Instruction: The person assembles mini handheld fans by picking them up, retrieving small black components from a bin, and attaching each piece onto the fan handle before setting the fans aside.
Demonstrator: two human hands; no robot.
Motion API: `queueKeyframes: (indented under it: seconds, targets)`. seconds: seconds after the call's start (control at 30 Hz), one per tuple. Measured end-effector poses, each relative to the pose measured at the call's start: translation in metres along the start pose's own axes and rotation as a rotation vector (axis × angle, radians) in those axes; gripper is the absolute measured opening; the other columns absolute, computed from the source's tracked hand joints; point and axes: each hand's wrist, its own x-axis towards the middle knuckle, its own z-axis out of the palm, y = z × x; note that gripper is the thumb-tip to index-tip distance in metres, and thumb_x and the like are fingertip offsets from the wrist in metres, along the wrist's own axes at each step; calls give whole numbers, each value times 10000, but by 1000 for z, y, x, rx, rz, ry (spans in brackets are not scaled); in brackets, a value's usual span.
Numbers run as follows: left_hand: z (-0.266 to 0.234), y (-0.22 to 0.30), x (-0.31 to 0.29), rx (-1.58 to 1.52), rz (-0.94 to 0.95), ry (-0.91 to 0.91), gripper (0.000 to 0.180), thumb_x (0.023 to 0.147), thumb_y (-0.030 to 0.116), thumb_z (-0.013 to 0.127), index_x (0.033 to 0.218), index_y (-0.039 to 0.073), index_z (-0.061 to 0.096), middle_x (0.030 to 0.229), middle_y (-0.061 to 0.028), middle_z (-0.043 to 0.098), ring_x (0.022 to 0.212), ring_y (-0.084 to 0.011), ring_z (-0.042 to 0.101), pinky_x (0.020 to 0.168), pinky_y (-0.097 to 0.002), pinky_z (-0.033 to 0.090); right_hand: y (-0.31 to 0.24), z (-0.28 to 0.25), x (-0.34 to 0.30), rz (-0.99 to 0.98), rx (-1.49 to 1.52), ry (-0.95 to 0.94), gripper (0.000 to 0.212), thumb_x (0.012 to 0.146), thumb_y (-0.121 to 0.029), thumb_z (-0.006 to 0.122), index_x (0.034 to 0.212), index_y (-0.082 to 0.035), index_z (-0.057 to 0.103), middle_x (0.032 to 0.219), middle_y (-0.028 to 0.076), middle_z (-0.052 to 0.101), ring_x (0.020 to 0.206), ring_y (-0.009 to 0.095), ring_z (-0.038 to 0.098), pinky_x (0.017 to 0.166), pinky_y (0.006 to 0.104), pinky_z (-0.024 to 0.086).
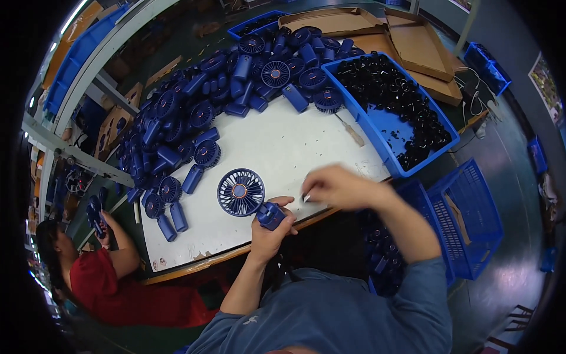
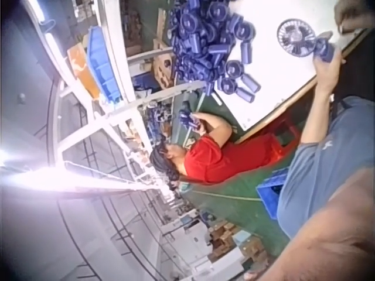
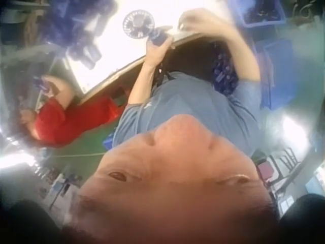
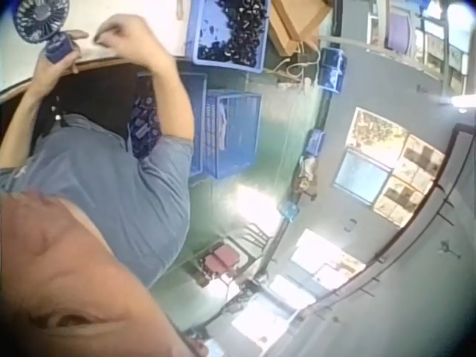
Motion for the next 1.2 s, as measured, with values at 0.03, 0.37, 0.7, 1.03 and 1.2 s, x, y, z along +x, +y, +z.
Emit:
queueKeyframes:
  seconds: [0.03,0.37,0.7,1.03,1.2]
  targets:
    - [-1,-10,-1,40,31,26,295,898,58,684,1161,-16,574,885,-56,621,688,-84,596,592,-235,532,-6,23,1,-80,53,-11,158,892,-94,646,1015,3,666,883,111,702,797,171,671,735,319,536]
    - [-1,-14,-11,-18,-39,193,298,887,57,701,1144,-18,573,931,-52,643,767,-102,625,628,-252,551,28,116,3,37,804,446,109,909,-3,668,915,11,560,846,87,678,756,130,669,659,273,573]
    - [-19,2,-19,-467,-262,-182,353,906,220,700,1137,-1,549,926,-103,610,829,-173,640,501,-256,562,-16,75,25,-567,-232,319,225,832,-44,694,1048,4,651,979,139,615,906,306,623,783,369,529]
    - [3,-4,-8,-658,-281,199,493,1023,481,387,1237,61,535,1184,-107,609,1121,-223,595,955,-376,493,-9,107,16,-366,-499,339,667,731,-218,759,1318,-27,506,1170,179,532,1092,351,514,936,442,459]
    - [12,9,1,479,133,-100,600,964,282,540,1395,-96,363,1342,-317,481,1235,-408,504,1065,-427,378,23,144,-5,-238,-222,644,638,733,-95,737,1295,33,463,1212,242,532,1054,379,567,914,455,470]
